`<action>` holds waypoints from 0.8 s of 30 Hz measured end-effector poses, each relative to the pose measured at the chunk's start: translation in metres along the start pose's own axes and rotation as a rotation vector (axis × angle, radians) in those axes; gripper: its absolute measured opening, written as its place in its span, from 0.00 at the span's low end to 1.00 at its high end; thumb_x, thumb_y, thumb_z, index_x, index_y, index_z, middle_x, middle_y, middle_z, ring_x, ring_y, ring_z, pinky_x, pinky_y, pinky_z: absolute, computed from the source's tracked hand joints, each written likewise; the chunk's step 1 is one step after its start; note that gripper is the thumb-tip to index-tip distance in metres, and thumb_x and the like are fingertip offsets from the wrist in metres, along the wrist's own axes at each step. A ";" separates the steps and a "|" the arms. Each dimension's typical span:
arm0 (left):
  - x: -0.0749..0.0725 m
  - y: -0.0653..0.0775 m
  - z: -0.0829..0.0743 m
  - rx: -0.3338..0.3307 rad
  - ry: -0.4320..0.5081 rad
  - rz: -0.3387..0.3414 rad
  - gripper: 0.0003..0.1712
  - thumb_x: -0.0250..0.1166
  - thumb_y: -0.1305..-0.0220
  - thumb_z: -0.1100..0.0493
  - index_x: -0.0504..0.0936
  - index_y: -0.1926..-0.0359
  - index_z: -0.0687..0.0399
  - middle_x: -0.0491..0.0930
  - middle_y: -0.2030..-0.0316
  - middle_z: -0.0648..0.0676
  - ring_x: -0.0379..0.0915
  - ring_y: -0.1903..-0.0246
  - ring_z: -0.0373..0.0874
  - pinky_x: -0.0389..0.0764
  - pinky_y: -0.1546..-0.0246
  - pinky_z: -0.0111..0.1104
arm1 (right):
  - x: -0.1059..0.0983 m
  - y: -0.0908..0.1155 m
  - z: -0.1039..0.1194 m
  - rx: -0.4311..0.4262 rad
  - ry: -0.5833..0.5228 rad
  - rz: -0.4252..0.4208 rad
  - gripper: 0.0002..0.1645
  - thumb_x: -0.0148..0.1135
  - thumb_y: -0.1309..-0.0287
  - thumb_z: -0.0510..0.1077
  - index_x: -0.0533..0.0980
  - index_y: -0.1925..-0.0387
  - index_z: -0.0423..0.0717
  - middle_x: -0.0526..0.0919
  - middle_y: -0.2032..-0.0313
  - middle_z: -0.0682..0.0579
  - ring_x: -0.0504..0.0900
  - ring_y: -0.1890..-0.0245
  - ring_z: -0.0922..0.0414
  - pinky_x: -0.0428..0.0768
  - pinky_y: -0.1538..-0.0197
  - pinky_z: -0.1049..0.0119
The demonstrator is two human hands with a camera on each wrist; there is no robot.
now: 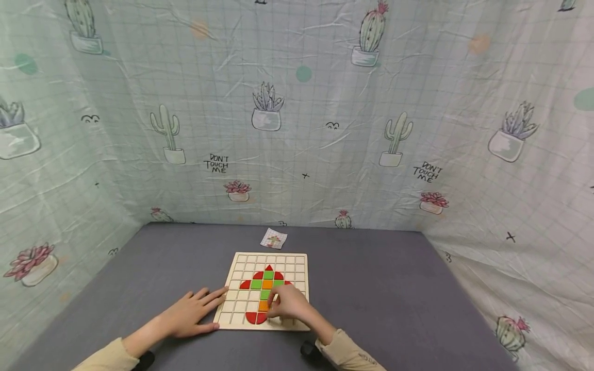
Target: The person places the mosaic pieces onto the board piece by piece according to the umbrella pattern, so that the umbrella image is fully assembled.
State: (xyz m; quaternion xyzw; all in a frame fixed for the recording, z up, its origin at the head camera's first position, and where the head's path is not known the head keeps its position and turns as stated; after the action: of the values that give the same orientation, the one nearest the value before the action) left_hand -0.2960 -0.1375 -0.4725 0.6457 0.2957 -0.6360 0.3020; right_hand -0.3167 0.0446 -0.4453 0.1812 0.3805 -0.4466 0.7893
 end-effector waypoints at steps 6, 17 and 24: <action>0.000 0.000 -0.001 -0.008 0.002 0.007 0.41 0.42 0.42 0.28 0.61 0.35 0.47 0.56 0.34 0.49 0.60 0.42 0.54 0.65 0.54 0.56 | -0.021 0.017 -0.033 0.035 -0.016 -0.024 0.09 0.67 0.57 0.42 0.77 0.74 0.42 0.76 0.84 0.54 0.69 0.87 0.67 0.67 0.82 0.73; -0.001 0.000 -0.002 -0.001 -0.022 -0.008 0.40 0.43 0.42 0.29 0.62 0.36 0.47 0.57 0.34 0.49 0.62 0.44 0.52 0.66 0.56 0.54 | -0.068 0.043 -0.077 0.101 0.024 -0.129 0.07 0.63 0.51 0.41 0.77 0.71 0.40 0.78 0.83 0.50 0.76 0.85 0.55 0.68 0.83 0.70; -0.003 -0.001 -0.004 0.002 0.003 0.013 0.41 0.43 0.42 0.29 0.61 0.36 0.47 0.58 0.35 0.49 0.62 0.45 0.51 0.65 0.55 0.54 | -0.083 0.051 -0.091 0.062 0.071 -0.147 0.07 0.62 0.50 0.40 0.76 0.69 0.39 0.78 0.81 0.52 0.73 0.86 0.63 0.68 0.82 0.72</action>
State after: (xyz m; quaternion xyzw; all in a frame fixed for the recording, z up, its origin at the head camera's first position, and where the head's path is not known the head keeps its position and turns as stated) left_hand -0.2943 -0.1344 -0.4694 0.6490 0.2914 -0.6332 0.3049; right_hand -0.3395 0.1758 -0.4434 0.1928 0.4065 -0.5080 0.7345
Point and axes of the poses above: each hand's wrist, its own y-axis away from the middle knuckle, its own x-axis out of the palm, z = x × y, the point moved 9 cm from there along -y, towards the middle knuckle
